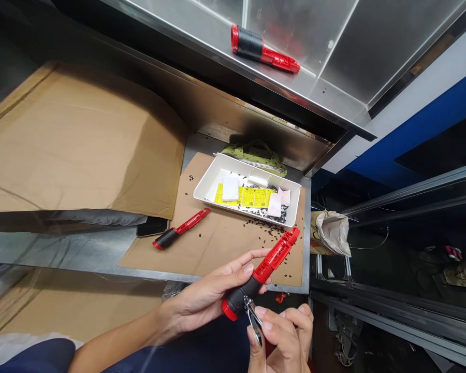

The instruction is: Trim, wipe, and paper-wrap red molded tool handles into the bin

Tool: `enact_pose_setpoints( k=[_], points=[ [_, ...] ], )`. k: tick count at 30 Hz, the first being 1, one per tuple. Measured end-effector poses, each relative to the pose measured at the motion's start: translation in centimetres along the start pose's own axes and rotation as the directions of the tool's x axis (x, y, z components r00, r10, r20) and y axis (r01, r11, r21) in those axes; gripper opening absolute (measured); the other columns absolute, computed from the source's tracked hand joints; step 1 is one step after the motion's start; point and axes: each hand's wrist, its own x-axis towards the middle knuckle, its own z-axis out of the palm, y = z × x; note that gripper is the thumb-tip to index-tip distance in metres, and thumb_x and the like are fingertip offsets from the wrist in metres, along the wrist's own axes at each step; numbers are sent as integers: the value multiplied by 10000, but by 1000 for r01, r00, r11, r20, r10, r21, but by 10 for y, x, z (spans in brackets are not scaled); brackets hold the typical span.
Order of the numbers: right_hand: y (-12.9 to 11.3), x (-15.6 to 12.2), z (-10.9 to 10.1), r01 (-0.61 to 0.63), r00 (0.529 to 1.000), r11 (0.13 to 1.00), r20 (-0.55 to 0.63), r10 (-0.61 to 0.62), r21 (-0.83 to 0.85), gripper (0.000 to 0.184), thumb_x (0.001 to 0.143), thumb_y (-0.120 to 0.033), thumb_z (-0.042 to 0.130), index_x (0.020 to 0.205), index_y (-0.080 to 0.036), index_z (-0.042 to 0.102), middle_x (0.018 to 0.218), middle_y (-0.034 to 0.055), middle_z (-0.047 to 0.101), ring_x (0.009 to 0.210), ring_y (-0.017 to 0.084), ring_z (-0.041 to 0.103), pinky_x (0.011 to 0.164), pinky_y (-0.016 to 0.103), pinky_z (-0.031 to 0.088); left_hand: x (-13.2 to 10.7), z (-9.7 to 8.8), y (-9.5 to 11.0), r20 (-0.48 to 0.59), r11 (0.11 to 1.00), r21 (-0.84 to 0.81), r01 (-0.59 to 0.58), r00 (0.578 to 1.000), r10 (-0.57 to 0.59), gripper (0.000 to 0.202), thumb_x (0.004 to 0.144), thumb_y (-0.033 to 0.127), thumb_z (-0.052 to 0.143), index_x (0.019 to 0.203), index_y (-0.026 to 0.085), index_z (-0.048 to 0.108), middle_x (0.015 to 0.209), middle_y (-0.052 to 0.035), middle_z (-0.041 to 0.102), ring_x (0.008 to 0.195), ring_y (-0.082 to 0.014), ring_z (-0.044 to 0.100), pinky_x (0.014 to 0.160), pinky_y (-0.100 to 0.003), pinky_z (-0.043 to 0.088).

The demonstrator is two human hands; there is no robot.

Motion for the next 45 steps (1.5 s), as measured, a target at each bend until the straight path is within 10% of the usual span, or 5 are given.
enact_pose_setpoints(
  k=[6, 45],
  points=[
    [13, -4, -12, 39, 991, 997, -134, -30, 66, 172, 851, -229, 728, 923, -233, 572, 699, -22, 712, 762, 189, 519, 921, 431, 426, 1, 2, 0, 9, 999, -49, 11, 1000, -10, 687, 712, 380, 859, 1287, 173, 545, 910, -32, 658, 778, -115, 644, 733, -208, 495],
    [-5, 3, -1, -67, 997, 998, -48, 67, -6, 145, 842, -195, 733, 865, -231, 594, 737, 6, 735, 808, 203, 558, 969, 496, 399, 3, 3, -6, -40, 998, 58, -3, 999, 6, 794, 712, 407, 849, 1386, 242, 464, 845, 5, 614, 769, -121, 563, 661, -214, 400]
  ],
)
